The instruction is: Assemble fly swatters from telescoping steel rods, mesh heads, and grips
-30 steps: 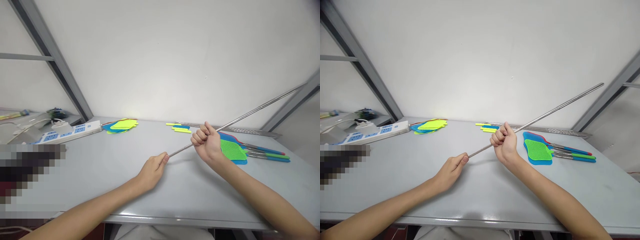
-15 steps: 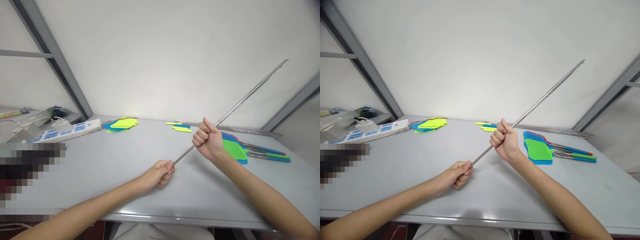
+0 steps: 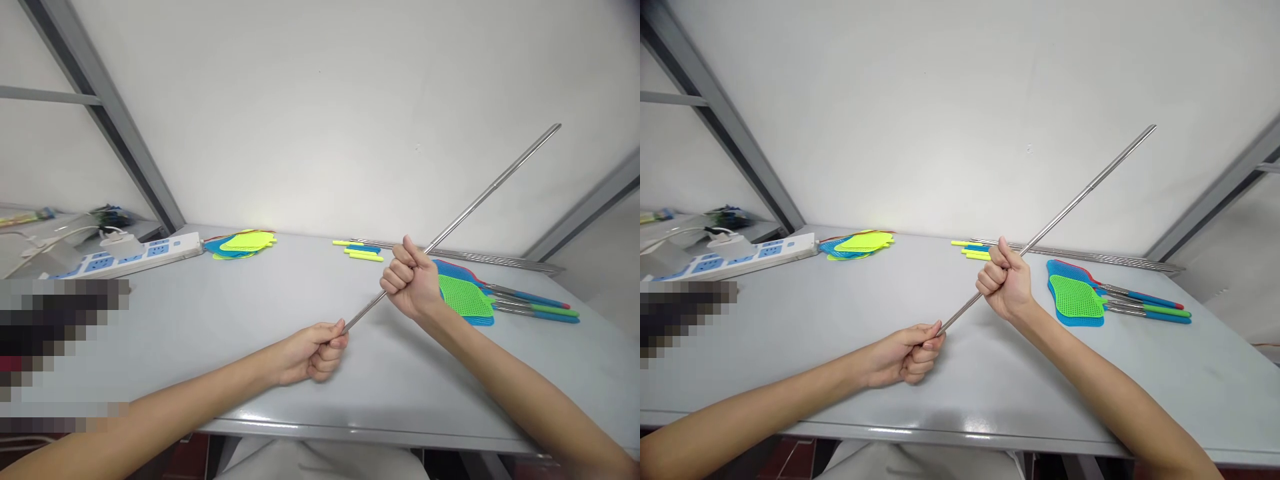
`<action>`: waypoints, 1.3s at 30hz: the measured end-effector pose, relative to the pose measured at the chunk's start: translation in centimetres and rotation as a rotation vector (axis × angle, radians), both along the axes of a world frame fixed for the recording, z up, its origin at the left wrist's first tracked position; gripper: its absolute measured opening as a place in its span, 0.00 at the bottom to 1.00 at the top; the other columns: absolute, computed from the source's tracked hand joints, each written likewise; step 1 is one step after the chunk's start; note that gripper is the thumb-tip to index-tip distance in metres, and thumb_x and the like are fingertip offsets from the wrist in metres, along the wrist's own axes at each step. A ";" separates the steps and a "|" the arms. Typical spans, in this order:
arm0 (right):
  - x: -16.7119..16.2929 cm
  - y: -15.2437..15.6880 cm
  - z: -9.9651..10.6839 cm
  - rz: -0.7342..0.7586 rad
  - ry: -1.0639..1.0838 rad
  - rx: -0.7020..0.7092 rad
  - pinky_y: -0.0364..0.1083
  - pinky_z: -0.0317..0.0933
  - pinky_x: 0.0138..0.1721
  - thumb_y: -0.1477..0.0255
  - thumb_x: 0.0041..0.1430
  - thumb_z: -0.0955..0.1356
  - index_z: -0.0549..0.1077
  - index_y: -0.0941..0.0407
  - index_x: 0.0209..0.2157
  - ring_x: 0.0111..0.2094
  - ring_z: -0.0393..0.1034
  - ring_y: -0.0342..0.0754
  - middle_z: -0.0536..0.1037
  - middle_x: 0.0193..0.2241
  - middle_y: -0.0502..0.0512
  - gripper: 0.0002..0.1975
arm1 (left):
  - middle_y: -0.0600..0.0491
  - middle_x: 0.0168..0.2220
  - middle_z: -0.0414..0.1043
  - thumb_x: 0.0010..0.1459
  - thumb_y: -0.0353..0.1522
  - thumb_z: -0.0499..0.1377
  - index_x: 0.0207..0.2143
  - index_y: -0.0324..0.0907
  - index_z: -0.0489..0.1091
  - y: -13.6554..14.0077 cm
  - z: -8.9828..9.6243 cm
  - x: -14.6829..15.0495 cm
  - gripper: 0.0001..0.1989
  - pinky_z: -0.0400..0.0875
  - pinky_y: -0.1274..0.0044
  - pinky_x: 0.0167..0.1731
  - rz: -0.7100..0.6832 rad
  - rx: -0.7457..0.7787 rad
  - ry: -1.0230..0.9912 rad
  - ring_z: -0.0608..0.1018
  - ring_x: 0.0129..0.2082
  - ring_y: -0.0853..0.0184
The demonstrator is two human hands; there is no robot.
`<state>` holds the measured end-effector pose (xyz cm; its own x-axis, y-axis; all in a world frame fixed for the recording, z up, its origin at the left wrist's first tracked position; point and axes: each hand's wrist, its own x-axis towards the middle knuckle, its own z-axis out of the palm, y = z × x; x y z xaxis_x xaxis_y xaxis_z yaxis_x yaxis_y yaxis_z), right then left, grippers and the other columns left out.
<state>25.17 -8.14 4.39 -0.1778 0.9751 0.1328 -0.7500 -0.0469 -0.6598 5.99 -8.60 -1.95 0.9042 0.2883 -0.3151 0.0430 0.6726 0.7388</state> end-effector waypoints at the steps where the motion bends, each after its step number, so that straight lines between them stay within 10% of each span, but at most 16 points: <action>1: 0.0 0.0 -0.1 0.005 0.003 0.004 0.40 0.31 0.12 0.63 0.55 0.56 0.42 0.57 0.16 0.12 0.30 0.38 0.37 0.09 0.43 0.21 | 0.63 0.12 0.37 0.55 0.42 0.43 0.20 0.40 0.50 0.0 0.0 0.0 0.17 0.35 0.83 0.10 -0.008 -0.018 -0.003 0.42 0.11 0.79; 39: -0.6 0.6 -2.2 -0.028 -0.006 -0.066 0.39 0.32 0.12 0.64 0.53 0.59 0.43 0.56 0.16 0.11 0.32 0.36 0.38 0.09 0.41 0.20 | 0.62 0.12 0.38 0.55 0.41 0.43 0.20 0.40 0.51 0.9 -0.1 -0.2 0.17 0.37 0.83 0.10 -0.096 -0.176 0.035 0.42 0.11 0.78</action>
